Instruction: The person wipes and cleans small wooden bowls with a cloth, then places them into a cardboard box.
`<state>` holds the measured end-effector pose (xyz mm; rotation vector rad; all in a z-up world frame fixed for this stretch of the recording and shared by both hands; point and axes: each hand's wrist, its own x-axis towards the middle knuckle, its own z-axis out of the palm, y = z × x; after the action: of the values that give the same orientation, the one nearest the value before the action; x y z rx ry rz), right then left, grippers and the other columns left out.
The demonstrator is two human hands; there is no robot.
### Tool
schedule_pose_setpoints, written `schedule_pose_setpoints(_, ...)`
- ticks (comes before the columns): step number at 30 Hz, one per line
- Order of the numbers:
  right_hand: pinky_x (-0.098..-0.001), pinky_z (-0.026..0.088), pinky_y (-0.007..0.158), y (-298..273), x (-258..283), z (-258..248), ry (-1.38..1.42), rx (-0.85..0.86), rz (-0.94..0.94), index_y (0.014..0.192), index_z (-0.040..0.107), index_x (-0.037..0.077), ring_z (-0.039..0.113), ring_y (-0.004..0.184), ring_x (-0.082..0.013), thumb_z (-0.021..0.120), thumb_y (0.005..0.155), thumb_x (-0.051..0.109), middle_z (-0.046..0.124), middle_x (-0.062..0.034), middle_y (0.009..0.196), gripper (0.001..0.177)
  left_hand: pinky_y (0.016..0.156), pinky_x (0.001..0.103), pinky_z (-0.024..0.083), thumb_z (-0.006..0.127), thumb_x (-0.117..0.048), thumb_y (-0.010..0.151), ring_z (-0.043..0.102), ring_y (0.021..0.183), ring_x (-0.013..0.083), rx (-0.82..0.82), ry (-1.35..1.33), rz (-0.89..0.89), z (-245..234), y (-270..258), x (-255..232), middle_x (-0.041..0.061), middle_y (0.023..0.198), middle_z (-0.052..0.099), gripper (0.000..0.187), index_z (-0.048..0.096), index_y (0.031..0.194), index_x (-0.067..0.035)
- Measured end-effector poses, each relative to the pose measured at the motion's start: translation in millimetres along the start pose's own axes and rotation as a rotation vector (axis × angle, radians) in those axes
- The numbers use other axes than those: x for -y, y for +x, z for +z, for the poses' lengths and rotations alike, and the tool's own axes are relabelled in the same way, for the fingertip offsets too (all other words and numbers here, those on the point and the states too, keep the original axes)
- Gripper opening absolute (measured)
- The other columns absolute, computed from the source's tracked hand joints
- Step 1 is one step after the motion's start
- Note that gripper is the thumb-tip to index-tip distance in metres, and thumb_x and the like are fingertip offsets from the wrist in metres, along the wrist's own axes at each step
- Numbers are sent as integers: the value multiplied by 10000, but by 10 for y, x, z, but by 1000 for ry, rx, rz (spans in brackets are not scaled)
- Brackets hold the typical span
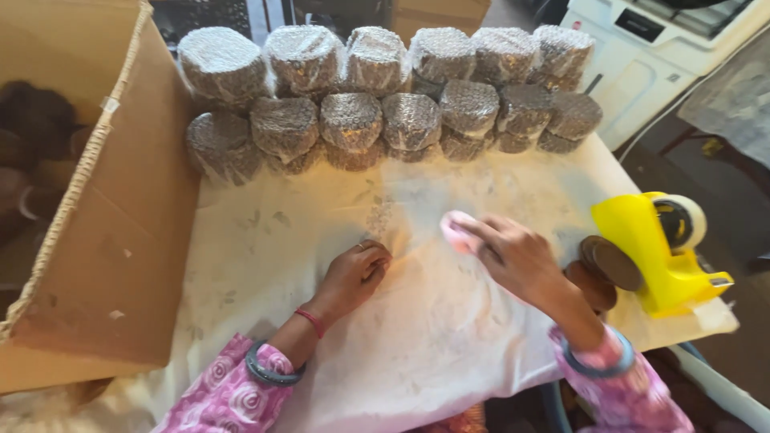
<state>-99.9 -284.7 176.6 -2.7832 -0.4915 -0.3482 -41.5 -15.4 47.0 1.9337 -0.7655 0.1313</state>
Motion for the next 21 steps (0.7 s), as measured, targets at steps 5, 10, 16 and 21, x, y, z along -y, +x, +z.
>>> schedule_pose_setpoints(5, -413, 566, 766, 667, 84, 887, 112, -159, -222, 1278, 698, 242, 677, 949, -304, 614, 859, 64, 689, -55, 1075, 463, 781, 379, 555, 681, -62, 890, 685, 907, 314, 12, 21, 37, 29, -39, 68, 115, 1024, 698, 103, 683, 986, -25)
schedule_pose_setpoints(10, -461, 535, 756, 861, -37, 1547, -110, -162, -225, 1130, 739, 261, 672, 970, -263, 676, 888, 159, 695, -7, 1012, 271, 786, 397, 557, 688, -83, 894, 681, 904, 319, 24, 31, -4, 15, -38, 36, 123, 1009, 695, 91, 682, 969, -32)
schedule_pose_setpoints(16, -487, 478, 846, 751, 44, 1362, 3, -167, -381, 1222, 684, 180, 618, 1063, -295, 745, 788, 255, 657, -79, 1181, 445, 836, 426, 546, 675, -77, 872, 659, 984, 355, 139, 124, 135, -227, -4, -279, 144, 1041, 667, 155, 681, 1022, -36)
schedule_pose_setpoints(21, -445, 507, 884, 723, 60, 1345, 82, -154, -393, 1275, 669, 175, 604, 1049, -319, 745, 827, 266, 647, -97, 1172, 464, 1071, 382, 493, 709, -204, 838, 581, 1279, 252, 65, 1006, 509, -1229, 128, -1465, 78, 1240, 700, 326, 741, 1126, -55)
